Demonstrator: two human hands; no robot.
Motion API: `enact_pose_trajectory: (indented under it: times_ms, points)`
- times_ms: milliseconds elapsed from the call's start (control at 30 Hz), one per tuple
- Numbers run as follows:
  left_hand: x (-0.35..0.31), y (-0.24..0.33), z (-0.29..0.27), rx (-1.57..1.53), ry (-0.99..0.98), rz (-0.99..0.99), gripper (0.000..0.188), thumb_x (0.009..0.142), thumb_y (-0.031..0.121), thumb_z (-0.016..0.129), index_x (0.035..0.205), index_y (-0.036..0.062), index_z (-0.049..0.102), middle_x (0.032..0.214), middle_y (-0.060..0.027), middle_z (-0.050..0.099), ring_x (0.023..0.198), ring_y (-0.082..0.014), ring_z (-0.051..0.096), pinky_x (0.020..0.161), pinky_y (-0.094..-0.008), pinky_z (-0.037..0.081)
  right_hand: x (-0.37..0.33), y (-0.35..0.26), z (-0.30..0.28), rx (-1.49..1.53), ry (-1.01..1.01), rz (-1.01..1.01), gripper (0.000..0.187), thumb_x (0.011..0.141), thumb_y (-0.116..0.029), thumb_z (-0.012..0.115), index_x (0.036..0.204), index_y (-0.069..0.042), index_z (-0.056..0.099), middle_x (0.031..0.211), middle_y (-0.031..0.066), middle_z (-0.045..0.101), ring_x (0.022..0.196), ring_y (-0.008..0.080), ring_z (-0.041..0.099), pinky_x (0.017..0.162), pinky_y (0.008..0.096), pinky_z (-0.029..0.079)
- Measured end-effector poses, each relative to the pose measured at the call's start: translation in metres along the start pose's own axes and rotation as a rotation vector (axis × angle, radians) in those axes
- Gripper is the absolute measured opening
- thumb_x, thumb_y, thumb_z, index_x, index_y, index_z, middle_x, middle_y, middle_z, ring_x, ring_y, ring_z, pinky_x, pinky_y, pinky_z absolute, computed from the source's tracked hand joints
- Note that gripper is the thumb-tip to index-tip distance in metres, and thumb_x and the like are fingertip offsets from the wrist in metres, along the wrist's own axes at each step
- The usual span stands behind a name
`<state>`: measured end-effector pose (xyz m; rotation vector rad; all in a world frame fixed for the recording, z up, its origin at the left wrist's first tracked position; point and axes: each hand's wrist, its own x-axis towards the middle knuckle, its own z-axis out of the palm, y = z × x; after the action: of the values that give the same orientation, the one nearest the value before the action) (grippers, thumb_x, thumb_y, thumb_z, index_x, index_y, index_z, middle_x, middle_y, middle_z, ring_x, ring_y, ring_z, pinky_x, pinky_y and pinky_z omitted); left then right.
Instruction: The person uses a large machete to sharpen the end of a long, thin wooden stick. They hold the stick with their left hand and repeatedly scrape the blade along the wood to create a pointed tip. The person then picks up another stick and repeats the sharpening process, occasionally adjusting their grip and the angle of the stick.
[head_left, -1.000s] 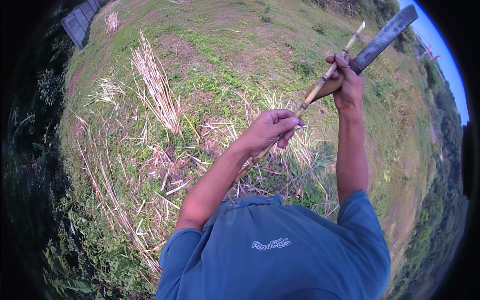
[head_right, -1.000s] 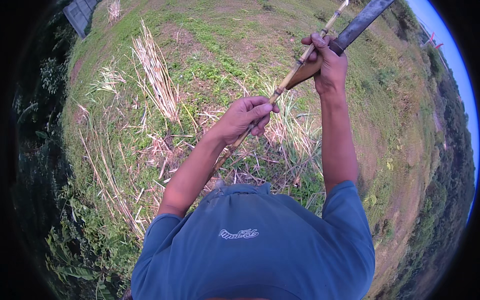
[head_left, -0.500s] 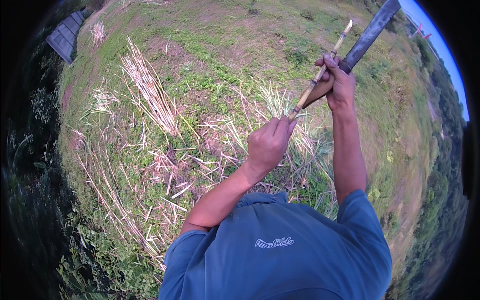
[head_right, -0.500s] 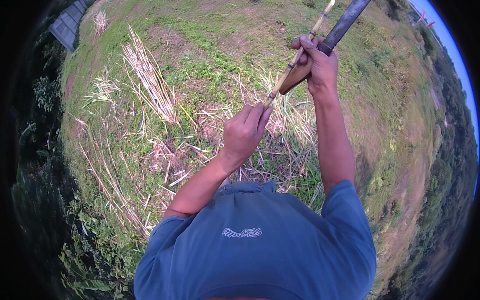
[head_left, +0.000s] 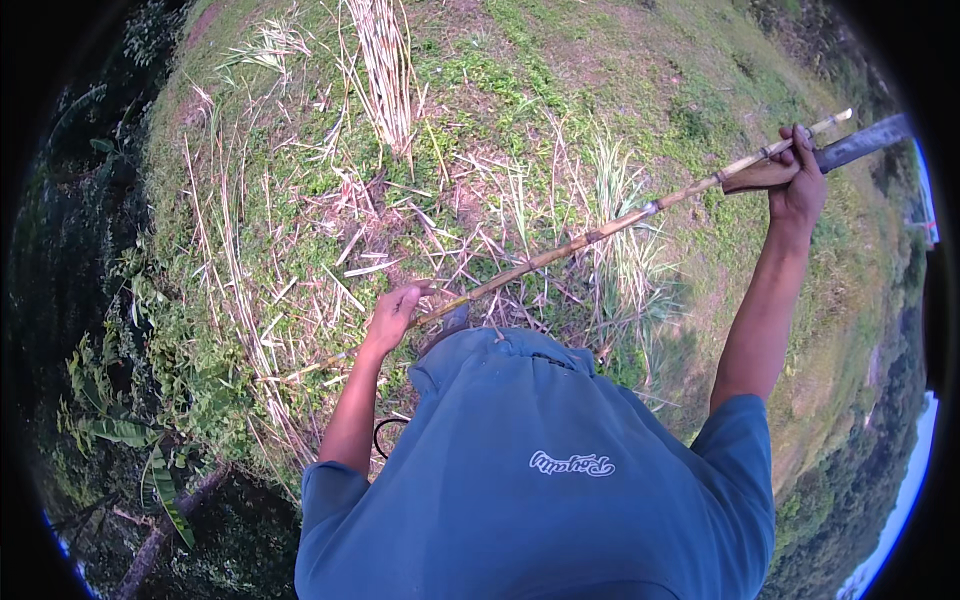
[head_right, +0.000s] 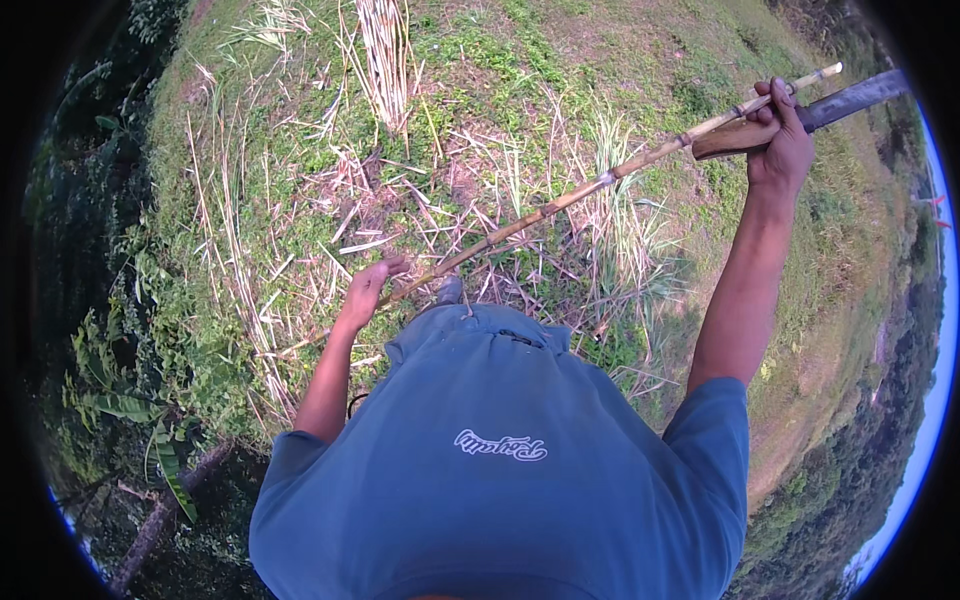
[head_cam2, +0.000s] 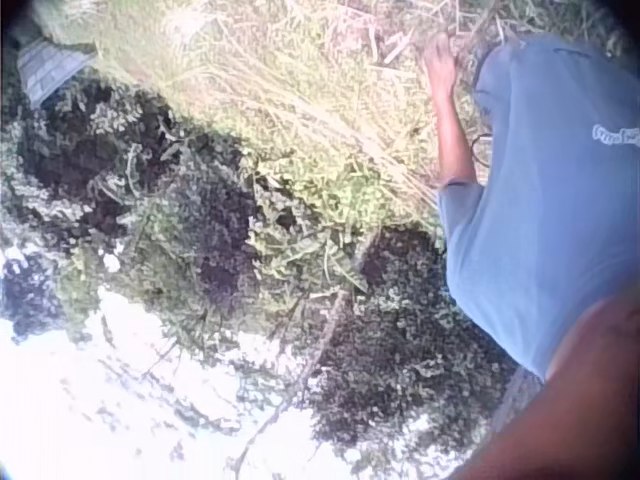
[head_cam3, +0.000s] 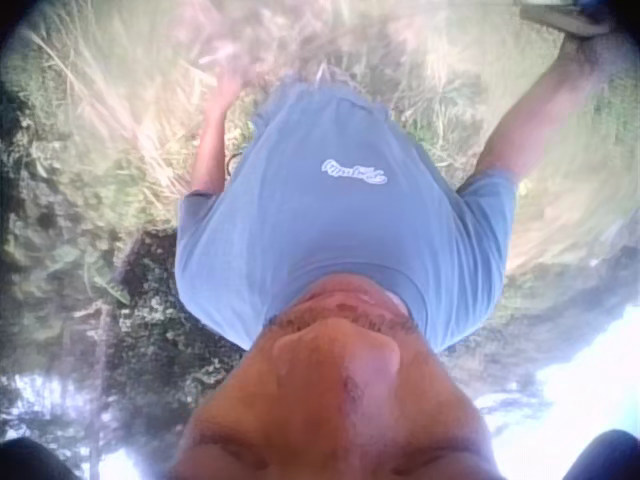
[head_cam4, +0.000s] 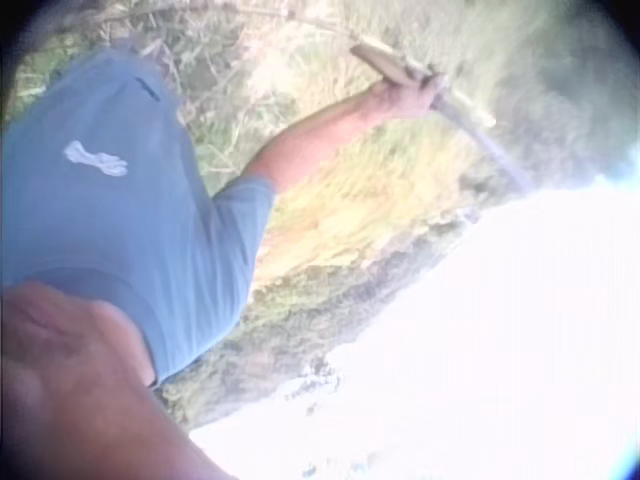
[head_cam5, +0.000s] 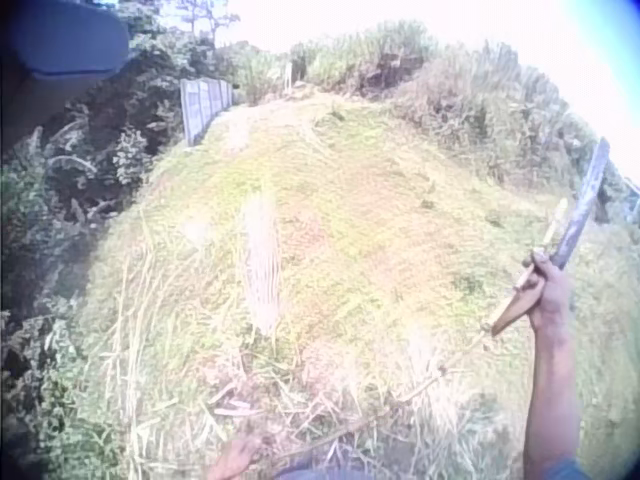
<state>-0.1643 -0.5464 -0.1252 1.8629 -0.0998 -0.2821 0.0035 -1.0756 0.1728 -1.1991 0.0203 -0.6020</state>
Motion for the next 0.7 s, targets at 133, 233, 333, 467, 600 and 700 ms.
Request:
enact_pose_trajectory:
  times_ms: [133, 233, 333, 467, 600, 700]
  points:
    - [-0.071, -0.012, 0.002, 0.34, 0.161, -0.11, 0.045, 0.089, 0.038, 0.064, 0.117, 0.0026, 0.065, 0.108, -0.0171, 0.068, 0.101, -0.0314, 0.064, 0.092, -0.0402, 0.048, 0.046, -0.018, 0.004, -0.037, 0.027, -0.061, 0.014, 0.092, -0.008, 0.062, 0.1, 0.003, 0.061, 0.087, 0.0071, 0.063, 0.063, 0.0062, 0.049, 0.061, 0.0203, 0.045]
    - [-0.061, 0.005, 0.02, 0.445, 0.333, 0.111, 0.041, 0.086, 0.032, 0.07, 0.113, 0.0015, 0.065, 0.098, -0.0146, 0.068, 0.092, -0.0286, 0.066, 0.085, -0.0397, 0.05, 0.099, -0.036, -0.03, 0.116, -0.149, -0.044, 0.017, 0.093, -0.005, 0.059, 0.105, 0.007, 0.059, 0.09, 0.0112, 0.063, 0.065, 0.0079, 0.05, 0.064, 0.0222, 0.047]
    - [-0.014, 0.071, 0.039, 0.055, 0.072, 0.239, 0.038, 0.09, 0.031, 0.067, 0.112, 0.0, 0.064, 0.091, -0.0116, 0.068, 0.084, -0.0231, 0.066, 0.077, -0.0345, 0.052, 0.095, -0.041, -0.013, 0.078, -0.119, -0.061, 0.016, 0.095, -0.006, 0.057, 0.104, 0.007, 0.059, 0.087, 0.01, 0.061, 0.066, 0.008, 0.049, 0.064, 0.022, 0.046]
    - [0.052, 0.145, 0.038, -0.369, -0.475, 0.05, 0.035, 0.098, 0.03, 0.056, 0.107, -0.0023, 0.065, 0.083, -0.0083, 0.068, 0.075, -0.0135, 0.065, 0.071, -0.0285, 0.052, 0.058, -0.046, 0.039, 0.049, -0.019, -0.091, 0.017, 0.097, -0.01, 0.054, 0.099, 0.006, 0.058, 0.075, 0.0033, 0.053, 0.063, 0.0076, 0.046, 0.065, 0.0229, 0.045]
    - [0.069, 0.147, 0.044, -0.579, -0.712, -0.043, 0.035, 0.098, 0.031, 0.056, 0.096, -0.0022, 0.068, 0.069, -0.0072, 0.066, 0.061, -0.0128, 0.065, 0.059, -0.0271, 0.053, 0.059, -0.058, 0.018, 0.105, -0.065, -0.074, 0.017, 0.099, -0.01, 0.052, 0.103, 0.006, 0.054, 0.079, 0.0039, 0.056, 0.059, 0.0073, 0.045, 0.069, 0.028, 0.047]
    - [0.061, 0.146, 0.058, -0.748, -0.8, -0.292, 0.037, 0.098, 0.032, 0.055, 0.09, -0.0019, 0.067, 0.062, -0.0082, 0.064, 0.053, -0.0148, 0.064, 0.05, -0.0275, 0.053, 0.045, -0.067, -0.001, 0.134, -0.12, -0.062, 0.015, 0.099, -0.009, 0.05, 0.105, 0.005, 0.053, 0.082, 0.0043, 0.056, 0.056, 0.0075, 0.044, 0.072, 0.0319, 0.047]
